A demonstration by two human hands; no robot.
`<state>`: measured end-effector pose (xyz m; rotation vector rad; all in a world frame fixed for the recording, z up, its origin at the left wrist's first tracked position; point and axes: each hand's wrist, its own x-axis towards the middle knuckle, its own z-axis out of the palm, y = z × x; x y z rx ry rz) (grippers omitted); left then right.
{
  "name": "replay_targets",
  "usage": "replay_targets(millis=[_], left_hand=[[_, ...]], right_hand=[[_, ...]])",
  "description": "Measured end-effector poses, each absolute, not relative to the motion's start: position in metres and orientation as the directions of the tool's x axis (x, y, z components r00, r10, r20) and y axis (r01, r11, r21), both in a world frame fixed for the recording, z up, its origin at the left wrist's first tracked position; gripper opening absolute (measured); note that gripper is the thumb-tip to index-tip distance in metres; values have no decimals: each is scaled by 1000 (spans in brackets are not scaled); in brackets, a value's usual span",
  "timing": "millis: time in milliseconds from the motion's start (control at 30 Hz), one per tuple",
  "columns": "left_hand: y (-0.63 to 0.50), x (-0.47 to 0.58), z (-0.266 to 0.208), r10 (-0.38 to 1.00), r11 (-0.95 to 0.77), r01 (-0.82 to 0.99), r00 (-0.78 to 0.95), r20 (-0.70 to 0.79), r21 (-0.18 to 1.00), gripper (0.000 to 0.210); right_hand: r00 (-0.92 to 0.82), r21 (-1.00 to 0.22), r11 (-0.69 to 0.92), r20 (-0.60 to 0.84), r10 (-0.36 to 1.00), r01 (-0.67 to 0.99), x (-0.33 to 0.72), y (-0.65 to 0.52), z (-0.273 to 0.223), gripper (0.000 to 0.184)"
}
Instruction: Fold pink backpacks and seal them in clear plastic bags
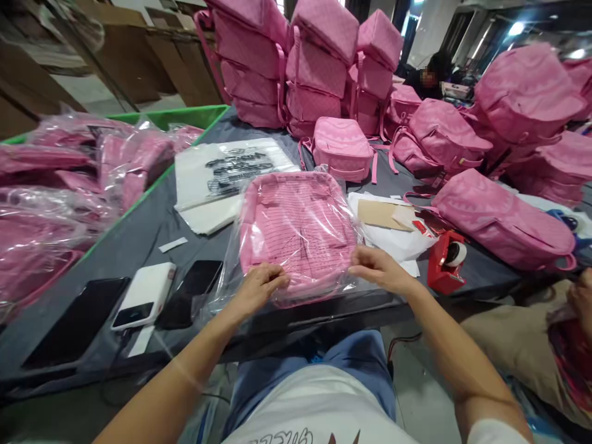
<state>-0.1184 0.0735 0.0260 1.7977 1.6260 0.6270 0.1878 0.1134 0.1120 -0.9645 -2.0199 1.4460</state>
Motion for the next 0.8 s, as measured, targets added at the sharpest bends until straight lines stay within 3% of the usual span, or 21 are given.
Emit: replay_targets(millis=[100, 200, 300, 433, 500, 567, 667, 800], left_hand=[[74, -120, 23, 988, -51, 706, 138, -68, 706, 29], [75, -120, 23, 987, -55, 720, 144, -71, 692, 26], [75, -121, 24, 988, -54, 719, 140, -68, 693, 27], [74, -122, 23, 987, -58, 704, 148, -66, 708, 30], [75, -122, 21, 987, -61, 707, 148, -63, 705, 31], [76, -121, 21, 987, -65, 710, 149, -59, 701, 33], [73, -121, 24, 986, -78, 717, 159, -53, 692, 33], [54, -134, 34, 973, -202, 710, 225, 54, 675, 20]], right_hand=[[-887, -783, 503, -130, 444, 366, 149, 151, 122, 50], [-885, -544, 699, -314, 343, 464, 117, 181, 114, 37], [-782, -342, 711, -387, 489, 614, 108, 199, 99, 33], [-579, -179, 553, -169, 798, 814, 133, 199, 89, 39], [-540, -213, 522, -35, 841, 826, 145, 185, 88, 30], [-607, -319, 575, -1, 795, 753, 147, 166, 84, 25], [-700, -437, 600, -106, 706, 671, 135, 147, 74, 31], [-691, -424, 570, -222, 688, 704, 123, 151, 61, 49]])
